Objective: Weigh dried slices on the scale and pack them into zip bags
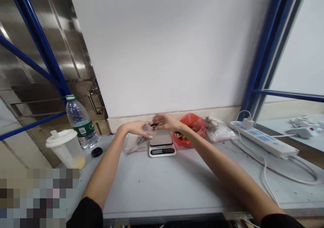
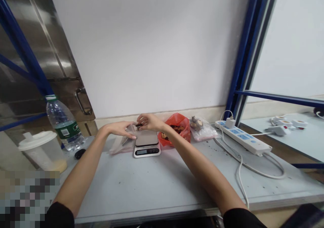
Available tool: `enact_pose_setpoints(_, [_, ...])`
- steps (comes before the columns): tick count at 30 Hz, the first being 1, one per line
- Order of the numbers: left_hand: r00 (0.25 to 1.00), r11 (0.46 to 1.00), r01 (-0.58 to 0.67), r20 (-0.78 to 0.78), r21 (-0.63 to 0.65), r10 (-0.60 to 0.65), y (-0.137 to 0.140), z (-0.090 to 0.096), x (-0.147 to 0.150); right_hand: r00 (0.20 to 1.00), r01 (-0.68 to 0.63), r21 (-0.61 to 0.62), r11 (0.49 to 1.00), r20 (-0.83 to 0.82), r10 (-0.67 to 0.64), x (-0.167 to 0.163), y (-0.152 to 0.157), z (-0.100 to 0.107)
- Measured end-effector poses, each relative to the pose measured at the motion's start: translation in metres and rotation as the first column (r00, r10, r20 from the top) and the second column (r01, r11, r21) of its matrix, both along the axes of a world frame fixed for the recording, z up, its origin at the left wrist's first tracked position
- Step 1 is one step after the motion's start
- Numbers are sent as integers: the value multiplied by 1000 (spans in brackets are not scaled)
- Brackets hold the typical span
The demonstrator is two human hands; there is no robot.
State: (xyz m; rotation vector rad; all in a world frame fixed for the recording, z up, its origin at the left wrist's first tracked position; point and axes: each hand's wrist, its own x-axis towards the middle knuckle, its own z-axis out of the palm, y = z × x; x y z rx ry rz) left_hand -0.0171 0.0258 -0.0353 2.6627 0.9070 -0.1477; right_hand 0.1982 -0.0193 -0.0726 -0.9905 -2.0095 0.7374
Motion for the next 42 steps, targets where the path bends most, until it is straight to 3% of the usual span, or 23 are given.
enact_pose_setpoints(5, [995,998,-58,82,-23,60,-6,8,-3,990,-11,146,989,-139,32,8,-10,16])
enact_pose_setpoints(9, [969,990,49,247,-135,-15,-10,11,-3,997,-16,271,963,76,-5,24,-28,37])
enact_pose_setpoints(14, [953,967,122,298,-223,-51,-14,14,2,992,-39,224,974,128,10,36,-45,52])
enact_pose_setpoints(18, [954,968,88,300,-234,-14,-18,16,4,991,-59,152,987,131,39,40,-46,53])
enact_pose_setpoints(23, [937,948,152,346,-279,-49,-21,17,6,982,-80,147,986,180,53,39,-39,51])
enact_pose_setpoints(28, [935,968,124,354,-219,-40,-20,19,4,983,-54,152,987,181,26,38,-38,51])
enact_pose_setpoints(36, [837,996,70,547,-63,-24,-14,19,0,988,33,135,990,146,-53,42,-47,57])
enact_pose_setpoints(42, [749,985,41,657,-169,82,-14,19,1,992,31,94,995,115,-42,43,-50,60])
